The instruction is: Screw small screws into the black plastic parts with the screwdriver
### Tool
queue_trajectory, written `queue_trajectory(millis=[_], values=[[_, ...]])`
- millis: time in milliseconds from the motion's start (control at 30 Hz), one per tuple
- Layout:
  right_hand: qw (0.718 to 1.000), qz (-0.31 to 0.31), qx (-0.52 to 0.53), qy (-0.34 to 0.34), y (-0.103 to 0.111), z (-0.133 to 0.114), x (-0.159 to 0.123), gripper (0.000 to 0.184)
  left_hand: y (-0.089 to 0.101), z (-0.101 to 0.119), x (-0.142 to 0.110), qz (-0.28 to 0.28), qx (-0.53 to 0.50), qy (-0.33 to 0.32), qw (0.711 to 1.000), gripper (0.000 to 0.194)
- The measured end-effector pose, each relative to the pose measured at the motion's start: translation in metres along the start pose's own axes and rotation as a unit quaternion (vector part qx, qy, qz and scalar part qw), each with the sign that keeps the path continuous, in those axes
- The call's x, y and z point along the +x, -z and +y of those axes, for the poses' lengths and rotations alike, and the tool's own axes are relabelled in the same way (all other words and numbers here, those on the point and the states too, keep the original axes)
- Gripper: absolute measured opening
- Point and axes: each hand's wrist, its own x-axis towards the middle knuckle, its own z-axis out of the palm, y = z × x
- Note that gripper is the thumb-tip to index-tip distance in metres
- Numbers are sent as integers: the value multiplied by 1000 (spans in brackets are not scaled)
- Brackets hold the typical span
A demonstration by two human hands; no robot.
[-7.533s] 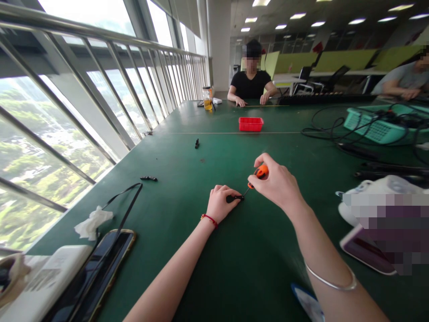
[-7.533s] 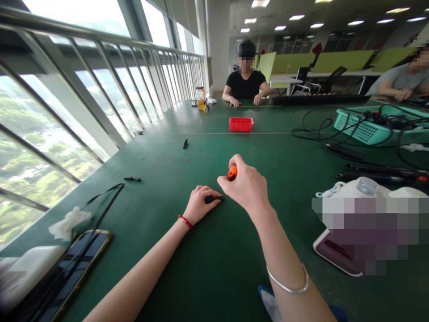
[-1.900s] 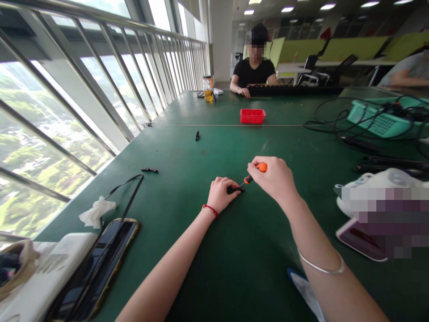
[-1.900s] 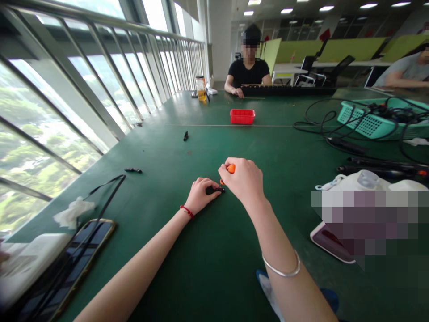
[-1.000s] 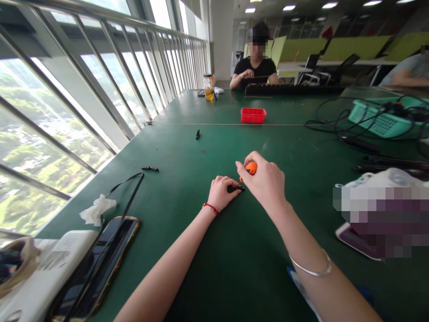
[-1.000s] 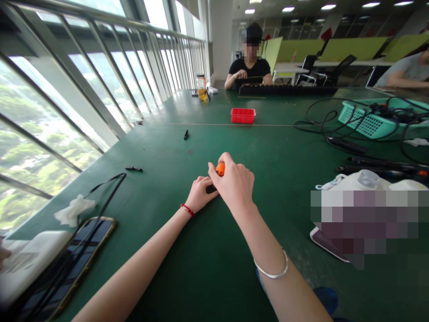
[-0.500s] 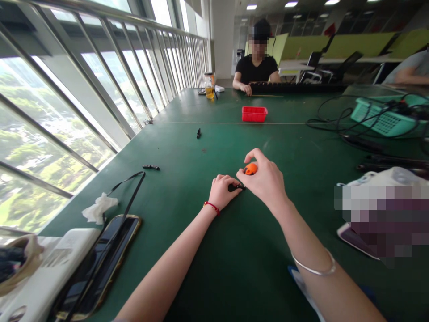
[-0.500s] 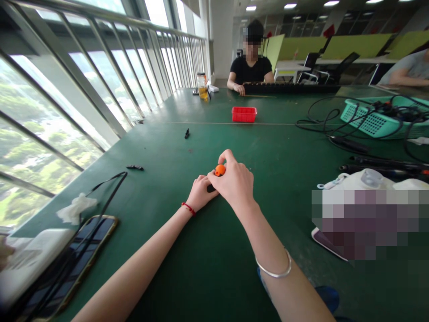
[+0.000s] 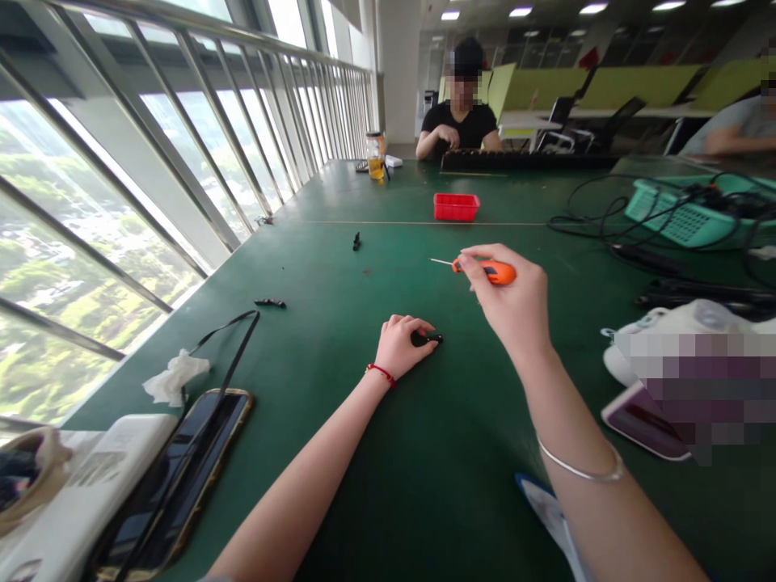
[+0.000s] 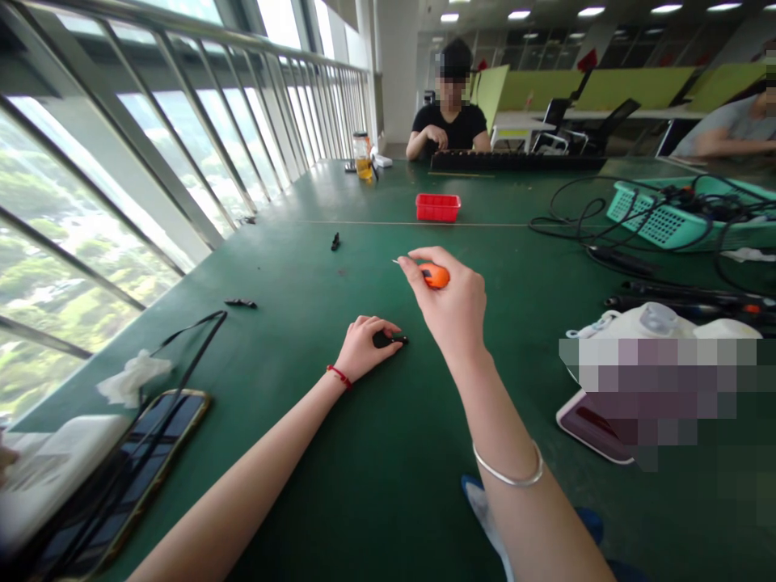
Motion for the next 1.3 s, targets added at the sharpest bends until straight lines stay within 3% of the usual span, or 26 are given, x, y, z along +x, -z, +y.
queue_trajectory(millis=[167,267,333,433,567,733,1100,1300], values=[[989,-114,-97,12,-11,22,7,14,1,2,0,-4,3,-2,1000,13],[967,-206,-147,-13,-23,52,-10,5,1,2,0,-7,2,-5,1000,12],[957,-233,-166,-38,-29,71,-28,4,0,1,1,-4,0,-7,1000,12],[959,-234,-152,-49,-36,91,-55,10,0,-1,2,8,-7,-9,1000,12],[961,-227,-150,-39,-44,98,-72,16,0,-1,2,11,-29,-27,999,11],[965,-237,-111,-9,-45,102,-72,13,-1,-2,1,11,-46,-53,997,13],[962,-268,-59,3,-38,99,-72,12,9,-2,2,-60,-129,-36,989,13],[962,-266,-55,11,-38,100,-73,13,16,2,3,-83,-102,-21,991,12]])
